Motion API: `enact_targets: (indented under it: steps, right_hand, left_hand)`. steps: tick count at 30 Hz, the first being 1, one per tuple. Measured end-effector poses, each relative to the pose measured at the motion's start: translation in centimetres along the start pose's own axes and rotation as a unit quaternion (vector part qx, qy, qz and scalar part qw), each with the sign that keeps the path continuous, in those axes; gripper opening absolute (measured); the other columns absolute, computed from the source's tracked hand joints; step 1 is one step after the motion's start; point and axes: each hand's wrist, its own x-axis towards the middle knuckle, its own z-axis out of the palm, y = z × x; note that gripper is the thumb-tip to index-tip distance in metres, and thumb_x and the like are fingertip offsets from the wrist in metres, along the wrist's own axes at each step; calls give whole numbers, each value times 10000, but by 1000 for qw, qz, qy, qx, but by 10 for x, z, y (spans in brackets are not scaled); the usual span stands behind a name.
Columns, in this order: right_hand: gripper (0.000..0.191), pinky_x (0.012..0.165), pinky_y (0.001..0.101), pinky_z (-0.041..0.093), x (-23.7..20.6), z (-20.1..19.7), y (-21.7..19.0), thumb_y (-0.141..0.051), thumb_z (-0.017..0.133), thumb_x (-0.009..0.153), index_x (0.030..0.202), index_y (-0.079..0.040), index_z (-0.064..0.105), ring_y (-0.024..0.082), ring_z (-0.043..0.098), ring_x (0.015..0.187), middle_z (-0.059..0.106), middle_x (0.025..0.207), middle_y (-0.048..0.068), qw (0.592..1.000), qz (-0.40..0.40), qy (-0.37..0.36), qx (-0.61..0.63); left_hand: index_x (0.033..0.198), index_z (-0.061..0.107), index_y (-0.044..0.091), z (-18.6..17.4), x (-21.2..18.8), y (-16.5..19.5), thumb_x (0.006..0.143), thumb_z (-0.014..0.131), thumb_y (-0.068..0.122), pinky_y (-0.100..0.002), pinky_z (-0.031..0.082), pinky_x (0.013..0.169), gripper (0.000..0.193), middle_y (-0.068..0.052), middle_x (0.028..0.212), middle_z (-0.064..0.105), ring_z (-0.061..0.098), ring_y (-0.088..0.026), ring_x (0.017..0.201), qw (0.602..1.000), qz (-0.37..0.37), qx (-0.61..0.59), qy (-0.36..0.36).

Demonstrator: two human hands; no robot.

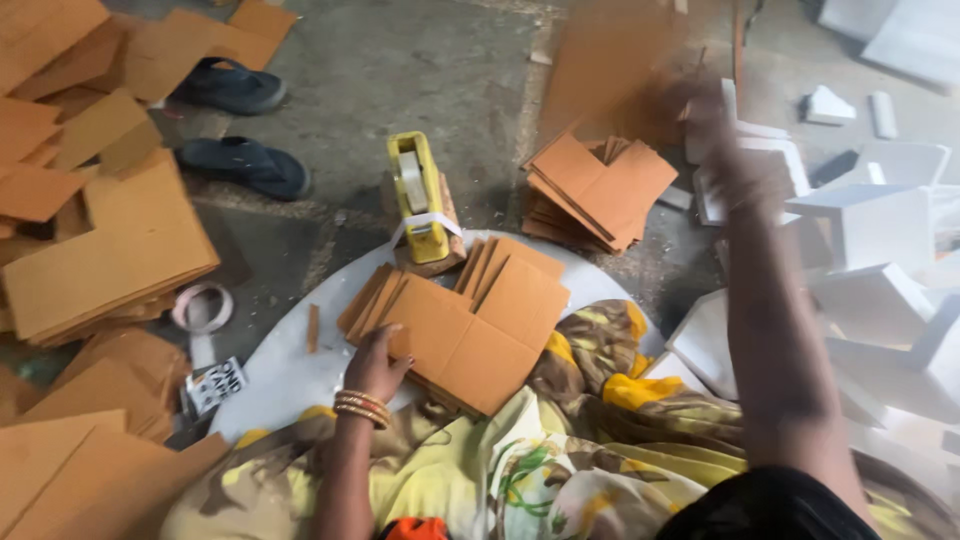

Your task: The person assembles small cardboard boxes by inserting white foam inserts and sealing the flaps with a tape dispenser. The person handles cardboard pieces and foam inserts one at a time, stacking completed boxes nearby.

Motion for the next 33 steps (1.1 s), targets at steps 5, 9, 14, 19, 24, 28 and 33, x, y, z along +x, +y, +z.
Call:
enact_targets:
  steps: [5,9,14,19,24,28,33]
  right_hand:
    - [518,706,308,494,87,-152,46,-421,802,952,1315,-95,630,167,580,811,701,1135,45,948,-1,315,-39]
    - [427,976,348,527,42,-100,109,-285,687,1081,1416,-24,642,196,660,1150,709,1287,87,983,-108,99,-112]
    - [721,982,500,502,-48,-17,146,-538,797,825,1363,-85,635,415,646,1156,675,1263,249,883,117,-90,-446]
    - [977,1060,466,481,-109,6,166,-667,763,794,1518,-88,456,407,619,1236,633,1344,254,812,205,-255,-484]
    - [843,1023,465,499,-157,47,193,-650,801,734,1359,-128,582,374,628,1207,655,1298,196,781,260,-366,-434]
    - [684,984,472,539,-170,75,186,-657,757,746,1212,-158,718,358,671,1158,720,1220,153,764,182,-397,-474]
    - [595,953,481,541,-146,60,169,-646,777,753,1190,-246,726,347,682,1115,729,1173,110,794,195,-323,-477]
  left_hand:
    - [1286,587,150,12,16,1,734,852,276,-471,510,952,625,-137,1306,587,571,-378,1208,997,11,55,50]
    - [1276,581,132,17,20,4,715,864,278,-477,511,955,646,-154,1303,562,565,-374,1217,989,9,135,57]
    - [1287,566,146,17,16,10,705,872,292,-486,507,936,674,-126,1301,568,577,-346,1198,985,-8,170,41]
    - [1311,573,176,20,13,14,751,847,312,-475,506,948,638,-112,1259,588,590,-341,1180,990,-44,123,57]
    - [1294,598,163,15,15,11,759,841,324,-489,496,944,610,-137,1273,603,572,-378,1196,993,-36,66,95]
    - [1298,611,151,14,12,9,781,835,327,-496,495,959,591,-142,1271,614,570,-385,1201,993,-34,73,85]
    - [1360,536,145,20,-5,14,791,823,312,-496,510,939,659,-213,1354,568,565,-396,1225,992,-21,115,38]
